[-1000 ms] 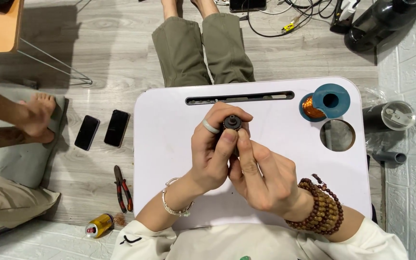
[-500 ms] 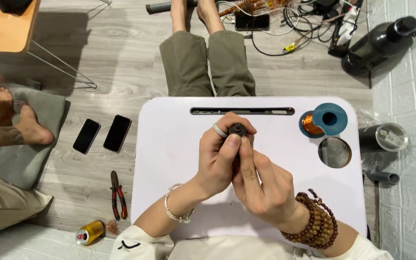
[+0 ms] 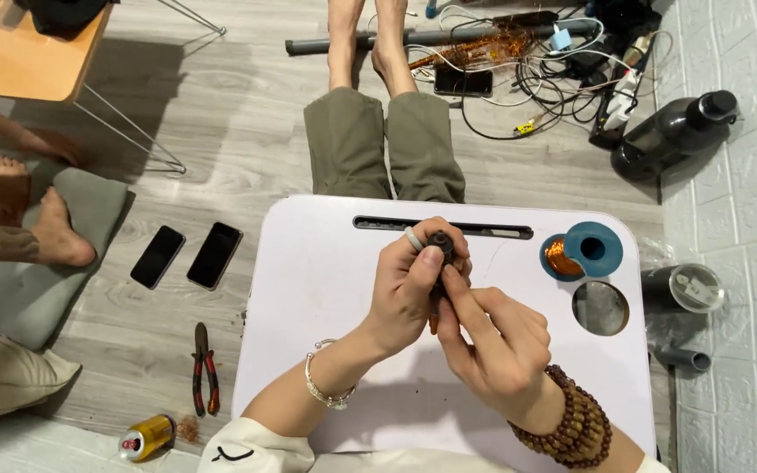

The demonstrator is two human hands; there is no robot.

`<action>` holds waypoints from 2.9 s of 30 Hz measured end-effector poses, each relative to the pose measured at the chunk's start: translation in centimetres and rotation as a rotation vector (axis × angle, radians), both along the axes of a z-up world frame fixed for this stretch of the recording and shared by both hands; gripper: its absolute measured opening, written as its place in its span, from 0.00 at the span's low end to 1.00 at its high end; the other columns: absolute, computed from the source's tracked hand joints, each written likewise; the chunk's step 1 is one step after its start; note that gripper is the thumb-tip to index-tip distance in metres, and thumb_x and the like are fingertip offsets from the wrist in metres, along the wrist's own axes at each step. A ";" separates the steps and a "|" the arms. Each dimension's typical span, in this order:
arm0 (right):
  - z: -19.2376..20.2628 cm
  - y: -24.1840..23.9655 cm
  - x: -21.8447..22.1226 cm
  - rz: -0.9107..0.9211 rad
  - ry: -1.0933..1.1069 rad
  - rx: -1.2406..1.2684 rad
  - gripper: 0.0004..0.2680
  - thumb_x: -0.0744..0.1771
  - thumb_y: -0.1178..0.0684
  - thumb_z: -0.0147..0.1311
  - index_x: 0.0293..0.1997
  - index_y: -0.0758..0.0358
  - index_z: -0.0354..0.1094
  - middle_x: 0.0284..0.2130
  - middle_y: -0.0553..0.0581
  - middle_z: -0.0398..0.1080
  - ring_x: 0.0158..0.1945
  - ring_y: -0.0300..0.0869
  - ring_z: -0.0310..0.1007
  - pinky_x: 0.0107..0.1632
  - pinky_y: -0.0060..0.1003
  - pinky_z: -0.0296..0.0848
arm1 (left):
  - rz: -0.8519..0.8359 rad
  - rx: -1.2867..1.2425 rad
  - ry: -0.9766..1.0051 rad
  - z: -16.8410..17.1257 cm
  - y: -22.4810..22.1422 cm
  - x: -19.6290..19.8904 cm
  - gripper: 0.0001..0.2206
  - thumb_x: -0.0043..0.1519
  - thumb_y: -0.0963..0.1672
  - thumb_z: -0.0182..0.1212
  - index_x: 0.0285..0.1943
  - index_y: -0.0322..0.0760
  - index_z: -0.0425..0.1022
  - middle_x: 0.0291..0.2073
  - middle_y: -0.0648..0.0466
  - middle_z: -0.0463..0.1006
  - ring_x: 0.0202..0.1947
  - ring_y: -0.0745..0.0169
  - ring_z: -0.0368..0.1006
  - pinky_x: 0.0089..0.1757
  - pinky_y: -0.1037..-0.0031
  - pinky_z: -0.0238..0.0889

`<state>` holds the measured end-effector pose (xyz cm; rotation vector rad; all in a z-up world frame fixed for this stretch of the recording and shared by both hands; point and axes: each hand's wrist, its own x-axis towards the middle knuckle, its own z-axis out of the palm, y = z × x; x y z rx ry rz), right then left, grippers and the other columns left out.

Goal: Manually winding copper wire onto a motor armature to assemble the component.

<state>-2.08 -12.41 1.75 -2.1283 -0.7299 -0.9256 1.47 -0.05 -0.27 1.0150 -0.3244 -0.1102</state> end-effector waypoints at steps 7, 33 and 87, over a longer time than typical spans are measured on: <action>-0.6 -0.6 0.4 0.010 -0.059 -0.059 0.11 0.60 0.70 0.59 0.45 0.80 0.72 0.22 0.55 0.67 0.21 0.38 0.60 0.24 0.30 0.62 | -0.007 0.012 -0.002 0.8 0.1 0.2 0.11 0.67 0.48 0.50 0.45 0.36 0.70 0.28 0.55 0.71 0.24 0.73 0.62 0.20 0.85 0.55; -0.3 -1.8 0.0 -0.127 -0.048 -0.155 0.08 0.57 0.64 0.59 0.37 0.70 0.76 0.18 0.52 0.66 0.16 0.40 0.57 0.21 0.34 0.58 | 0.049 0.192 -0.029 0.5 -0.1 0.1 0.07 0.61 0.38 0.46 0.40 0.32 0.72 0.21 0.59 0.70 0.17 0.76 0.57 0.21 0.83 0.51; 1.9 -1.8 -0.2 0.120 0.394 0.282 0.17 0.59 0.68 0.63 0.51 0.75 0.67 0.30 0.57 0.72 0.29 0.37 0.72 0.34 0.26 0.76 | 0.018 0.330 -0.263 3.3 1.0 -0.5 0.14 0.66 0.41 0.46 0.58 0.29 0.68 0.39 0.52 0.68 0.34 0.67 0.65 0.38 0.77 0.63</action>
